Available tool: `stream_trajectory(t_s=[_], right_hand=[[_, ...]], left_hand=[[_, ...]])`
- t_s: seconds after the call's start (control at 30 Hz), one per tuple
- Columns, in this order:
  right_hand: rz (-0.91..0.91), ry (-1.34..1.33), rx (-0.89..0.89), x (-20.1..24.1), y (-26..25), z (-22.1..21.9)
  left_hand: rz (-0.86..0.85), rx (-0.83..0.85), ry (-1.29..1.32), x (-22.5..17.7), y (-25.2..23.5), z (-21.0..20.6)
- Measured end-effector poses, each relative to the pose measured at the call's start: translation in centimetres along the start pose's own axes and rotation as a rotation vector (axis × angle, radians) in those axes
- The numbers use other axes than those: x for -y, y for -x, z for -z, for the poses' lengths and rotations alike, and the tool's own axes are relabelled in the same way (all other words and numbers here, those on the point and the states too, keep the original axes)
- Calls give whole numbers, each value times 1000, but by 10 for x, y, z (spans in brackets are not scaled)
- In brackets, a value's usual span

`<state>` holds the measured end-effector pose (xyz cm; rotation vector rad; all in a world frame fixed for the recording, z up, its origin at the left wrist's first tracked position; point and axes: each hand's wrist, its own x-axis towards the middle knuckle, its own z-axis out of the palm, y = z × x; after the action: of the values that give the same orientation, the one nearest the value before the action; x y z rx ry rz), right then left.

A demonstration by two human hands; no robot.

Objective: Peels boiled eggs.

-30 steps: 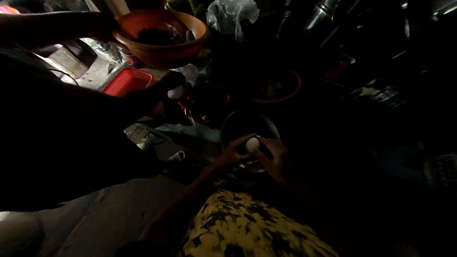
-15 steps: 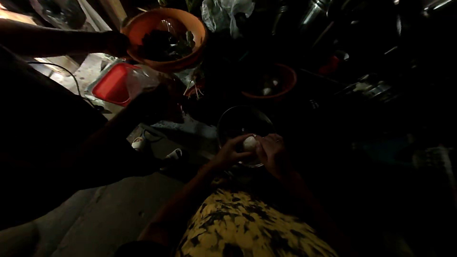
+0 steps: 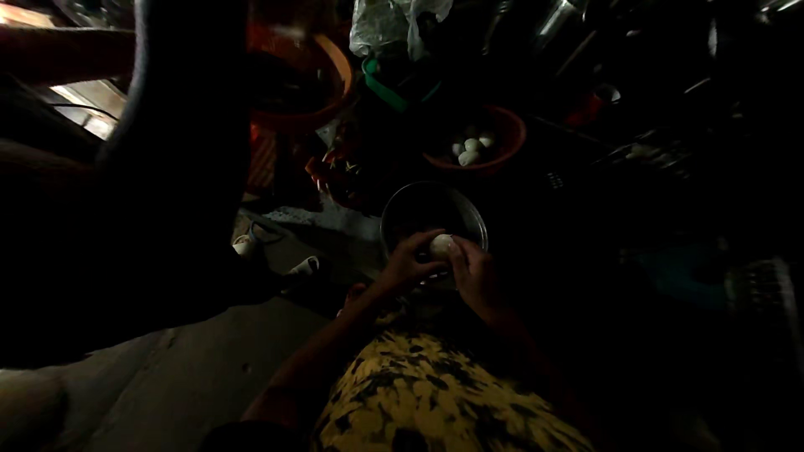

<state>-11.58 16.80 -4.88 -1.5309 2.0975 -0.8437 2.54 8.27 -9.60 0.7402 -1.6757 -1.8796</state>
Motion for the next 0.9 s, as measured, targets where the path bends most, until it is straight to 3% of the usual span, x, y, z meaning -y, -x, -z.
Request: stream_trajectory(t_s=[0.13,0.23,0.37,0.5,0.67,0.9], right_hand=[[119,133,-65,-3,1,-3],[172,75,-79,-14,-3,-3],[34,-159,-5,-13,-7,8],[20,-129,92,-11,-9,11],[198,-40,-29,-17,-8,2],[253,7,-103,-20,-7,3]], left_hand=[[3,12,-24,-1,1,-2],[-28,33,59,0,0,-2],[-6,56,88,-3,-1,0],[-33,79,82,0,-5,1],[-74,108,66,-4,-5,7],[-72,139,100,-5,2,4]])
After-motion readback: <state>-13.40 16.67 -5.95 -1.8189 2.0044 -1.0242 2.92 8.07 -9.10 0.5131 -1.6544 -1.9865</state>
